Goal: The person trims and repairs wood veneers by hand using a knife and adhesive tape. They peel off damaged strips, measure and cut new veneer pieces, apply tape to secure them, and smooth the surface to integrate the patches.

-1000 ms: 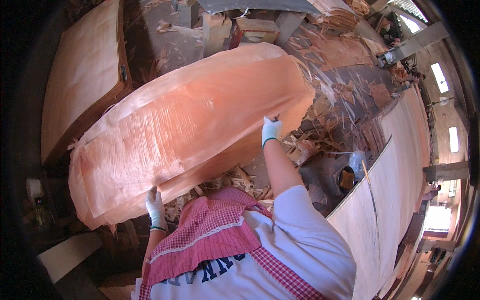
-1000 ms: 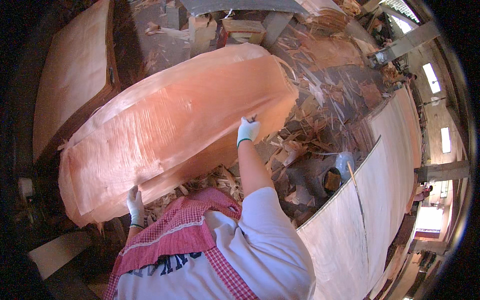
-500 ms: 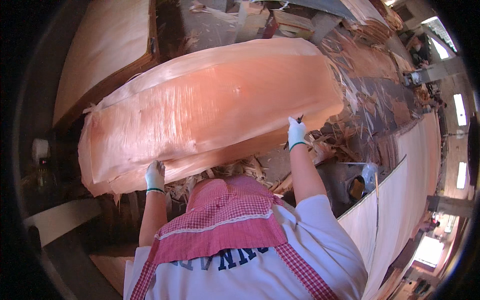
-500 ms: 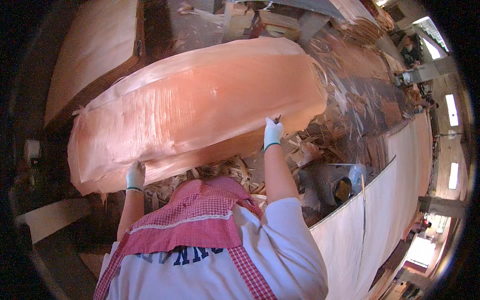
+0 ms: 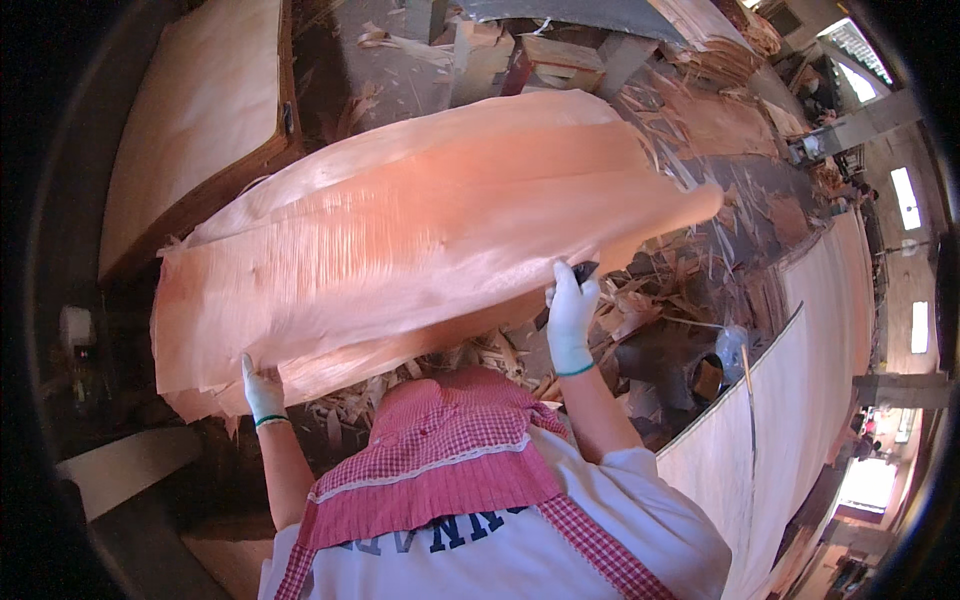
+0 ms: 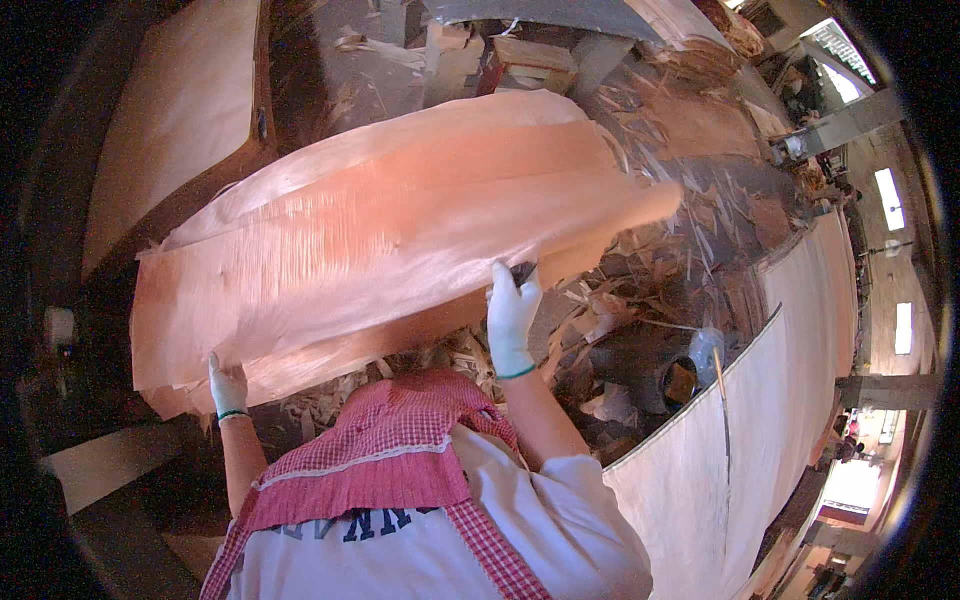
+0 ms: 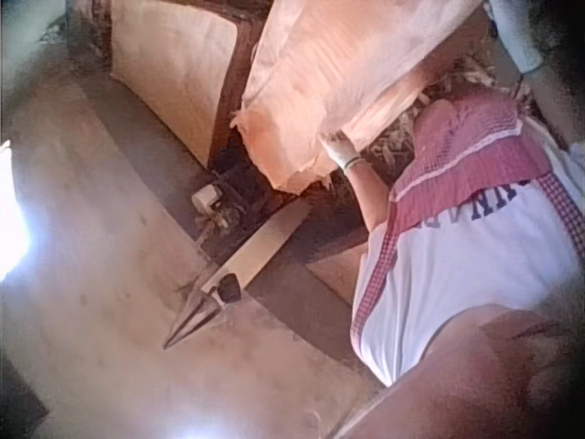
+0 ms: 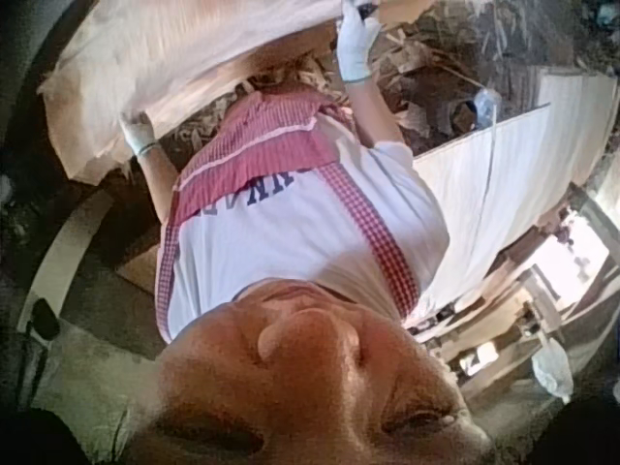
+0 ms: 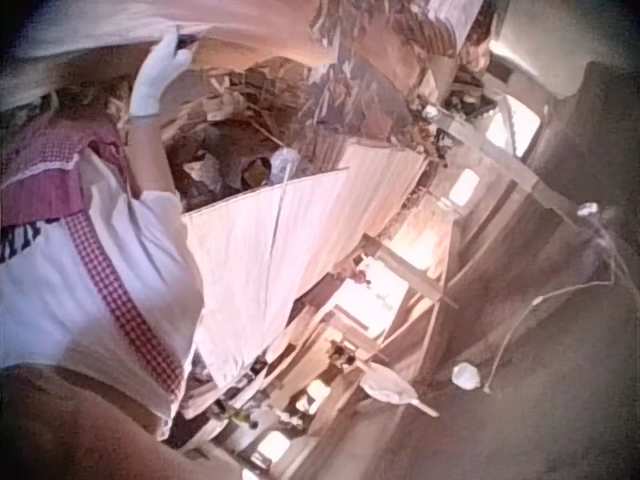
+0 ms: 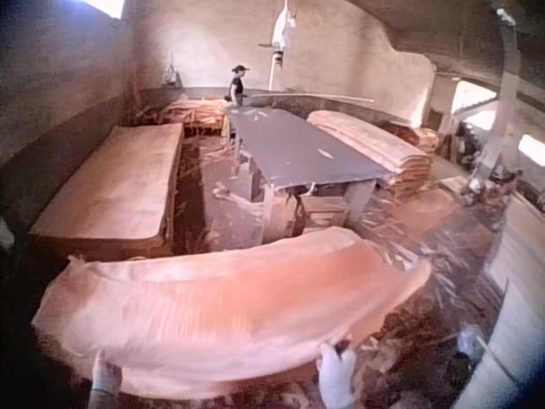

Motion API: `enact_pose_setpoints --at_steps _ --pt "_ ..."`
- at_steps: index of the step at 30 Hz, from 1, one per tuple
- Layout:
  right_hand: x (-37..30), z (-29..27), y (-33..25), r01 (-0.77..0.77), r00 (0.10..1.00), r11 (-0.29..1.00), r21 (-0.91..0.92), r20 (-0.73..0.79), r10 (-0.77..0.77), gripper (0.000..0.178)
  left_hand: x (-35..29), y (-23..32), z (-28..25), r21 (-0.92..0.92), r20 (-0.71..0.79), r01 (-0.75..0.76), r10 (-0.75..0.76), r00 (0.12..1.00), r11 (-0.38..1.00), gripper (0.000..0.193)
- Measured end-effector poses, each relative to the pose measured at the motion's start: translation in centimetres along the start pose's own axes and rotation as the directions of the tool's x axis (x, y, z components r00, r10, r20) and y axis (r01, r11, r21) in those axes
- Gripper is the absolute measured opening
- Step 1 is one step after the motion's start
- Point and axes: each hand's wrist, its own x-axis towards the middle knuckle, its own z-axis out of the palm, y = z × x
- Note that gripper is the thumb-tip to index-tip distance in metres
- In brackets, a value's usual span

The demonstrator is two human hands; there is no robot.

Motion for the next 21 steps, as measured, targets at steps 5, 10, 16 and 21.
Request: enact_pose_setpoints --at_steps 5,10,16,21 --pt "-2.7 1.6 -4.3 0.071 0.993 0.997 -0.004 0.097 -0.071 0.011 6.6 2.7 -8.1 0.292 0.021 -0.324 0.333 0.943 0.9 0.028" --pt "-4.2 0.4 -6.8 0.124 0.992 0.968 0.218 -0.042 -0.117 0.009 -4.6 10.1 1.2 -0.007 -0.02 -0.604 0.604 0.797 0.797 0.032" --pt "-4.2 -1.8 -9.5 0.042 0.985 0.952 0.305 -0.175 0.012 0.018 -19.2 21.2 10.9 0.205 0.132 -0.961 0.968 0.214 0.184 0.04" --pt "-9.6 -11.0 -9.7 0.299 0.922 0.811 0.502 -0.372 -0.11 0.021 -19.3 24.3 17.8 0.141 0.389 -0.913 0.869 -0.306 -0.384 0.023"
